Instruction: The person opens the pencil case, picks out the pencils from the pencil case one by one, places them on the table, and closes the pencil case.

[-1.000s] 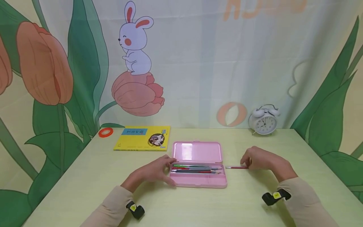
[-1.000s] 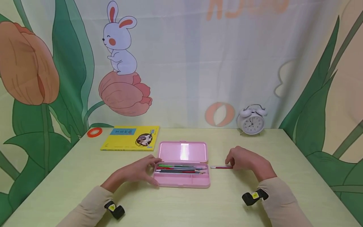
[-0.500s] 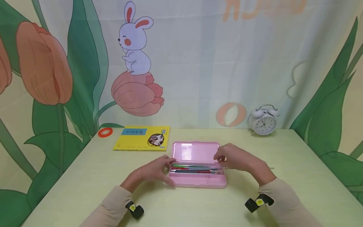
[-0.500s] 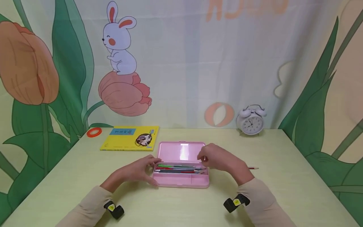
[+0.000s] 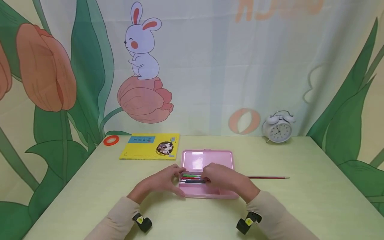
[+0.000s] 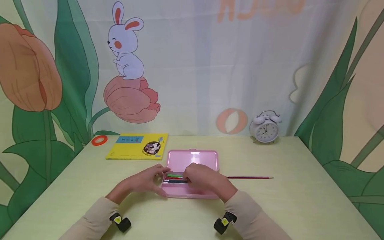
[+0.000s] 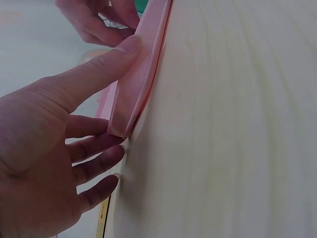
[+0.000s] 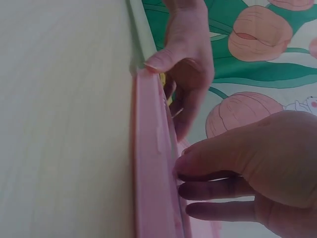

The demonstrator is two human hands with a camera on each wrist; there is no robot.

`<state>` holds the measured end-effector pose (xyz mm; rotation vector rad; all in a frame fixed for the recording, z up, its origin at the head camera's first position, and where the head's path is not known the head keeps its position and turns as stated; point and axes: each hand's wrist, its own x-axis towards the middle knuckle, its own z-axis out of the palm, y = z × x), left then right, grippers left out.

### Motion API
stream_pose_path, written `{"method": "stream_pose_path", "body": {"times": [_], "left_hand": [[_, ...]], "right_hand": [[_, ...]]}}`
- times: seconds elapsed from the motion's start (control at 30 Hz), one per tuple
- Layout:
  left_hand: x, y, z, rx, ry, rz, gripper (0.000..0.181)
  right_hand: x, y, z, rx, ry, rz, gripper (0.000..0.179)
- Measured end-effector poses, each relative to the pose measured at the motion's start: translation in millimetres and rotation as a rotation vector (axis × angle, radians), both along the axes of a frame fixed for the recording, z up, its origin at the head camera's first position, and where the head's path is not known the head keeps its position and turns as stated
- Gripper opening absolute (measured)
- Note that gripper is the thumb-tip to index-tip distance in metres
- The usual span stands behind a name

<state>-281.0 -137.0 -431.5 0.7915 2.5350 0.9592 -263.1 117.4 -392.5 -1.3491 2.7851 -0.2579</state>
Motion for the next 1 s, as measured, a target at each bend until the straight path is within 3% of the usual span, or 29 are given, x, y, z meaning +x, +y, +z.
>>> {"method": "stream_pose_path", "body": {"times": [0.13, 0.57, 0.8, 1.0], "left_hand": [[0.6, -0.7, 0.5, 0.005, 0.004, -0.003, 0.093], [0.6, -0.6, 0.0, 0.000, 0.003, -0.004, 0.094], [0.2, 0.0, 0.2, 0.004, -0.009, 0.001, 0.095], [0.0, -1.1, -0.7, 0.011, 0.005, -0.012, 0.094]], "right_hand": [[-0.2, -4.6, -6.2, 0.000, 0.020, 0.017, 0.013], [1.1, -7.5, -16.9, 0.023, 0.036, -0.085, 0.007], [1.8, -7.5, -14.7, 0.010, 0.020, -0.109, 0.008], [4.3, -4.6, -8.8, -0.020, 0.011, -0.125, 0.020]]}}
